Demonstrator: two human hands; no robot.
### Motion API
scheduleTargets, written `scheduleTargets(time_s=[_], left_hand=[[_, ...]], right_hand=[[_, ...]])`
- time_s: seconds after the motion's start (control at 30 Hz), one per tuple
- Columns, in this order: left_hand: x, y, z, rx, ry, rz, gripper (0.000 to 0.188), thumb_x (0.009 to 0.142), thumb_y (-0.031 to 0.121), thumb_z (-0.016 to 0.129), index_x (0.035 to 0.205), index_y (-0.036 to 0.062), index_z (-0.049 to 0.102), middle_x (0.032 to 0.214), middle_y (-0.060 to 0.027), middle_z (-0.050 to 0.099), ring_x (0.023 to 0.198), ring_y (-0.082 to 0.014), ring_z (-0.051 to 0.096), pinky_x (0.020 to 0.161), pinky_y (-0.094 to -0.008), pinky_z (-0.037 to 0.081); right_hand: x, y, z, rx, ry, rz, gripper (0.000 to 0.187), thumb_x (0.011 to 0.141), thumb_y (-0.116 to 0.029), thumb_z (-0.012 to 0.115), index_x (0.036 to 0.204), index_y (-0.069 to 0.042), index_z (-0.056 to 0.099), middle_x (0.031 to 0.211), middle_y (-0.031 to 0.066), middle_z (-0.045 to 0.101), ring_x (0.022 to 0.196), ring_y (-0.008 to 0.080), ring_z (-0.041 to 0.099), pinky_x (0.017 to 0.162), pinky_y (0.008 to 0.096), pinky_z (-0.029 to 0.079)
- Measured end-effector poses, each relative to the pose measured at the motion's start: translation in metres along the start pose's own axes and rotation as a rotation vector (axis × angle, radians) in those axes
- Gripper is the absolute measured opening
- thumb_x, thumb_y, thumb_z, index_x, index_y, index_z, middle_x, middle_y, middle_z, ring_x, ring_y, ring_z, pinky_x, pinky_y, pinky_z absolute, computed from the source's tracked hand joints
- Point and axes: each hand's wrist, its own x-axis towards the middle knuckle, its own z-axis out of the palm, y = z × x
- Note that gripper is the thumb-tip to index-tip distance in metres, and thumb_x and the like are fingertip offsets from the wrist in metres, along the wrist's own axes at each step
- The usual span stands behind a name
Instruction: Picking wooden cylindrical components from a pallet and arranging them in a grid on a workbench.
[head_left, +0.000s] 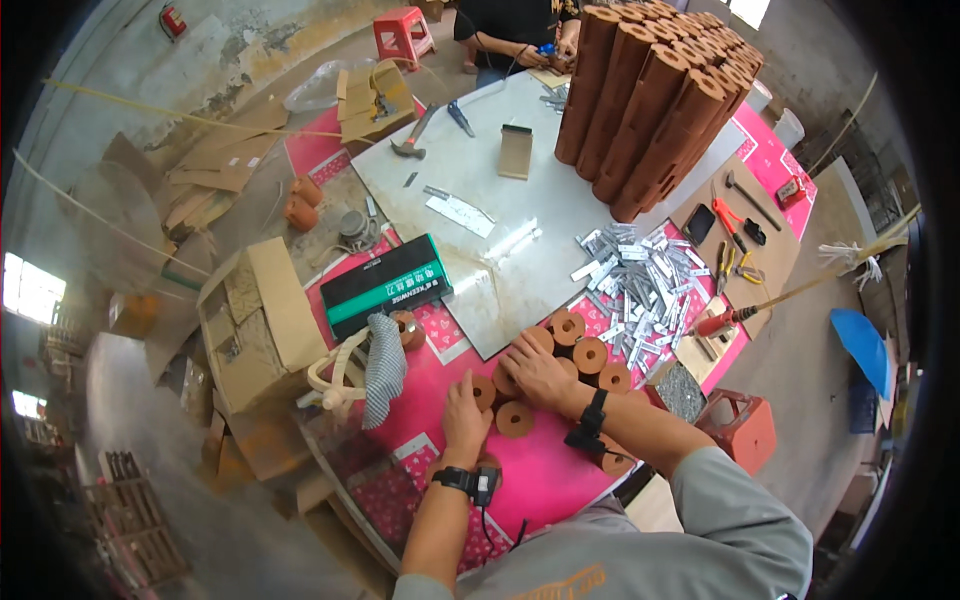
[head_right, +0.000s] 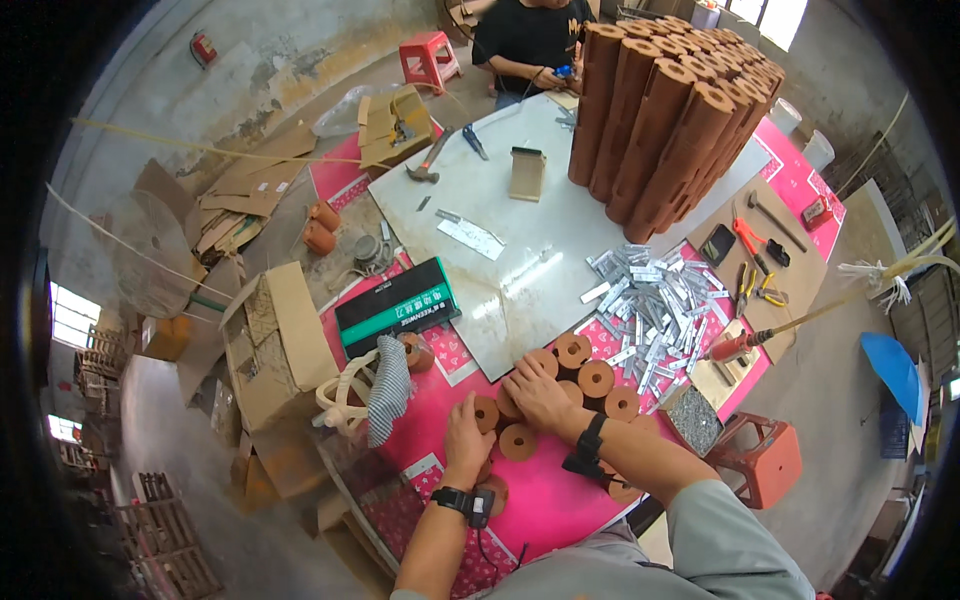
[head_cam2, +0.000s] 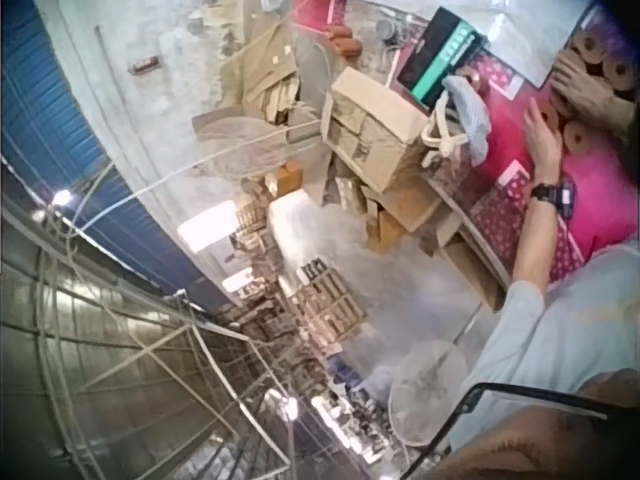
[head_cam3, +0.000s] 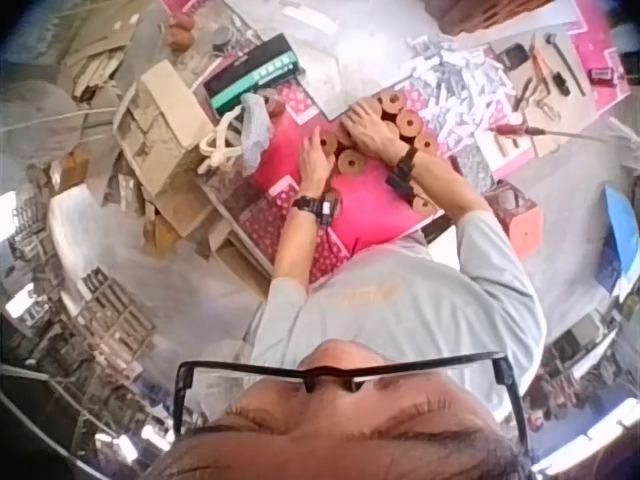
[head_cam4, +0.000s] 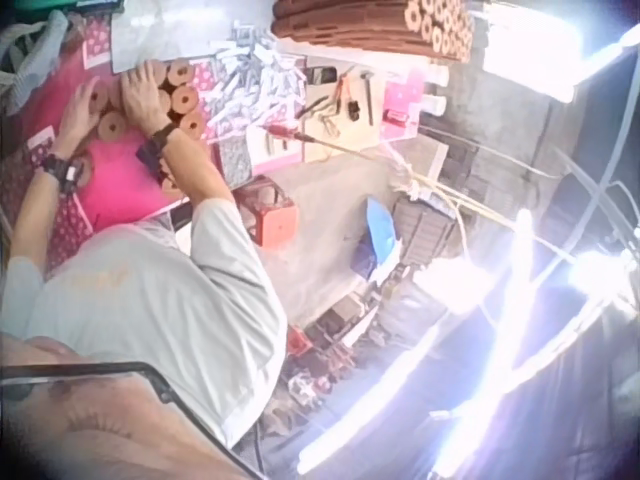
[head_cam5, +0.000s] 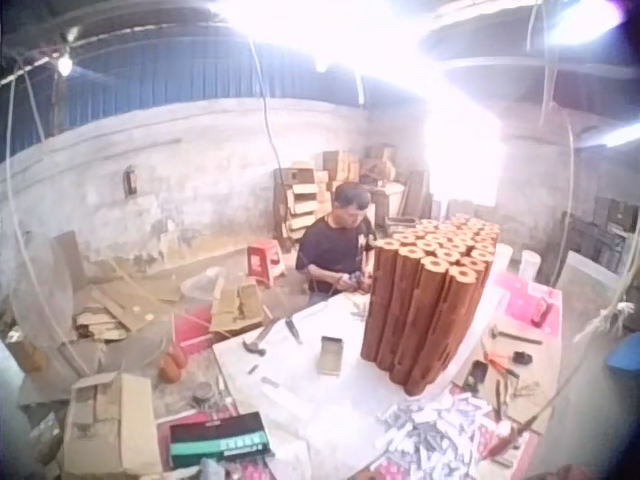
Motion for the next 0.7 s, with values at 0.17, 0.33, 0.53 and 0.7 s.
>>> scheduleTargets(time_s=[0.17, 0.33, 0.53, 0.7], left_hand=[[0.007, 0.002, -0.003, -0.042, -0.011, -0.053, 0.086, 0.072, 0.009, 0.083, 0.147, 0.009, 0.04, 0.134, -0.0218, 0.052, 0.124, -0.0422, 0.052, 0.104, -0.0483, 0.047], [0.001, -0.011, -0.007, -0.106, -0.028, 0.017, 0.091, 0.076, 0.014, 0.082, 0.153, 0.0087, 0.033, 0.143, -0.028, 0.046, 0.133, -0.0451, 0.046, 0.11, -0.0494, 0.043], [-0.045, -0.016, -0.03, -0.078, 0.161, 0.045, 0.09, 0.079, 0.024, 0.081, 0.152, 0.0036, 0.034, 0.145, -0.0284, 0.045, 0.137, -0.0442, 0.042, 0.114, -0.0514, 0.037], [-0.086, -0.035, -0.031, 0.022, 0.084, -0.016, 0.093, 0.077, 0.034, 0.083, 0.15, 0.0011, 0.035, 0.146, -0.0289, 0.044, 0.136, -0.0439, 0.042, 0.111, -0.0525, 0.038]], right_hand=[[0.001, -0.001, 0.012, -0.076, 0.002, 0.045, 0.049, 0.087, -0.016, 0.06, 0.133, -0.001, 0.055, 0.128, 0.0174, 0.058, 0.134, 0.0361, 0.045, 0.124, 0.0493, 0.022], [-0.015, -0.014, 0.001, 0.043, 0.177, 0.06, 0.056, 0.085, -0.016, 0.064, 0.137, -0.001, 0.049, 0.134, 0.0186, 0.054, 0.133, 0.0376, 0.045, 0.119, 0.0482, 0.03], [-0.074, -0.07, -0.02, 0.378, 0.048, 0.161, 0.068, 0.074, -0.021, 0.078, 0.131, -0.001, 0.049, 0.139, 0.021, 0.048, 0.129, 0.038, 0.047, 0.107, 0.0484, 0.041], [-0.08, -0.086, 0.006, 0.313, -0.018, 0.296, 0.074, 0.073, -0.028, 0.082, 0.13, 0.002, 0.046, 0.14, 0.0243, 0.045, 0.127, 0.04, 0.047, 0.105, 0.046, 0.043]])
